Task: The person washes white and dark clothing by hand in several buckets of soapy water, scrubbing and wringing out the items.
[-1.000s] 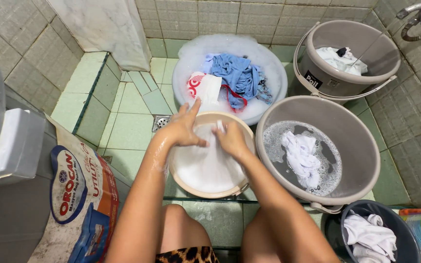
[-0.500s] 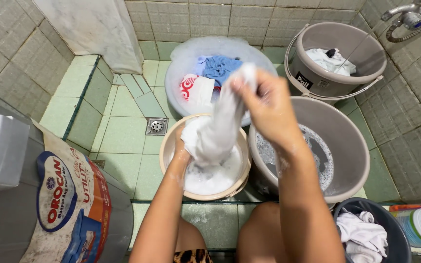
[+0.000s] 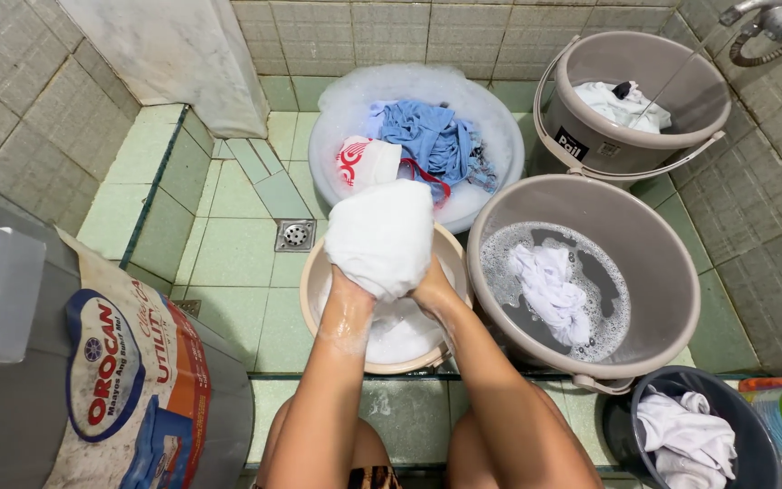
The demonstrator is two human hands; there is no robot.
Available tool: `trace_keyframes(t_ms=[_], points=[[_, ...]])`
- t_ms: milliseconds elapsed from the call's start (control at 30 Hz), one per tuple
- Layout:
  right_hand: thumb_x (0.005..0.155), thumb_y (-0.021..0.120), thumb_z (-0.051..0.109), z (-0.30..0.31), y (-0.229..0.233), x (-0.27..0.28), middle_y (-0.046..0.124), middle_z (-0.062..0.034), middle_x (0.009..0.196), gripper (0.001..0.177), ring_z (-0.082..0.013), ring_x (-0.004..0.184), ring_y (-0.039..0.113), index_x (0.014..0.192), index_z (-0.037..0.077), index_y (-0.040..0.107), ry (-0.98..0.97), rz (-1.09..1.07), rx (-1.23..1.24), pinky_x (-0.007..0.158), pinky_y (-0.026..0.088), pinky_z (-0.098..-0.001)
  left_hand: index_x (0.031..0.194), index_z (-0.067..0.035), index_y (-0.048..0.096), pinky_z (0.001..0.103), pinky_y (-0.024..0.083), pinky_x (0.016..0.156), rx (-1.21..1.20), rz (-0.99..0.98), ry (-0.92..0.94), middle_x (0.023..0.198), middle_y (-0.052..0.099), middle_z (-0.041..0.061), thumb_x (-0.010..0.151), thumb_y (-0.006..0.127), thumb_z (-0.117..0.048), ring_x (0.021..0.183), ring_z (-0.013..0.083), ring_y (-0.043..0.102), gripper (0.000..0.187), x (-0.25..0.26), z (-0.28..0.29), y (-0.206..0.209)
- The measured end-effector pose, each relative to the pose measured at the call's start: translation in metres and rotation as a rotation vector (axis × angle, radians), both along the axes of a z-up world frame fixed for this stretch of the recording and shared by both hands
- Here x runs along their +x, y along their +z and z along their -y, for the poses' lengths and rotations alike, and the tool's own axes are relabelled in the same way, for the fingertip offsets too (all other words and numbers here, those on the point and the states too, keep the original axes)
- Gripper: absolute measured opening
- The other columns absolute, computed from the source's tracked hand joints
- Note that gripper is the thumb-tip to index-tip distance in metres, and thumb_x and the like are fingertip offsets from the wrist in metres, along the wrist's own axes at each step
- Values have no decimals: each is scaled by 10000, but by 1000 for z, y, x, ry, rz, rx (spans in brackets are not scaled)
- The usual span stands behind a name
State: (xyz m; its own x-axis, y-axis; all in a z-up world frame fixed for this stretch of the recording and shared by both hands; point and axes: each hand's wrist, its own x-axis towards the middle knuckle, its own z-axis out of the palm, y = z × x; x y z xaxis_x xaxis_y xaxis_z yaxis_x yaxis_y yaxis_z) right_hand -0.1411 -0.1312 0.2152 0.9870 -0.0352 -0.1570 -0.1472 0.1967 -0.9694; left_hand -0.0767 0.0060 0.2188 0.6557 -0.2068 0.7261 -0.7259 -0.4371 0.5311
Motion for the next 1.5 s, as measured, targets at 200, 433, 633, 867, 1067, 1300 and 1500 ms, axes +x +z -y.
trace_keyframes(t_ms=[200, 433, 633, 867, 1067, 1300, 1500], points=[[902, 659, 156, 14, 20, 5, 688, -186, 1236, 442, -271, 1074, 731, 1302, -10, 571, -300, 135, 563, 879, 651, -408, 1420, 27, 619, 437, 550, 998, -480, -807, -240, 1355, 701, 175, 1005, 680, -185, 1180, 270, 670, 470, 17, -50, -38], [934, 644, 153, 13, 54, 6, 730, -162, 1079, 329, -247, 898, 745, 1190, -52, 637, -353, 236, 441, 754, 633, -403, 1519, -47, 373, 619, 549, 910, -371, -1383, -787, 1417, 599, 150, 828, 734, -213, 1212, 353, 660, 797, -14, -82, 45], [892, 697, 61, -3, 47, 8, 607, -138, 1149, 455, -236, 1093, 588, 1312, -19, 542, -45, 468, 160, 964, 498, -376, 1456, -141, 510, 583, 535, 956, -1193, -1448, -1400, 1358, 605, 177, 958, 611, -580, 1235, 367, 622, 671, -33, -33, 77], [687, 652, 95, 9, 68, -5, 372, -175, 1532, 958, -289, 1493, 332, 1573, 33, 293, 402, 646, -513, 1234, 260, -367, 1402, -90, 541, 518, 562, 927, -1490, -1228, -860, 1288, 645, 175, 985, 541, -527, 1158, 344, 653, 604, -24, -11, 24], [737, 775, 336, 6, 89, -22, 235, -153, 1618, 968, -343, 1554, 326, 1594, 113, 384, 241, 762, -165, 1304, 305, -469, 1355, -47, 568, 463, 585, 902, -1411, -1221, -935, 1228, 679, 173, 1007, 481, -482, 1092, 325, 680, 564, -23, -6, 21], [691, 893, 458, -27, 100, -28, 607, -190, 1346, 543, -433, 1266, 544, 1051, 89, 724, -174, 1211, -877, 1079, 481, -530, 1408, -82, 558, 441, 557, 991, -1426, -1173, -921, 1333, 649, 149, 1052, 464, -404, 1210, 302, 649, 489, -31, 2, 13], [896, 754, 238, -35, 80, -21, 634, -193, 1111, 274, -350, 951, 667, 1006, 8, 653, -546, 1030, -693, 863, 556, -410, 1292, -7, 613, 443, 572, 942, -1511, -1193, -607, 1232, 675, 169, 933, 439, -290, 1107, 312, 678, 490, -25, 13, 3]])
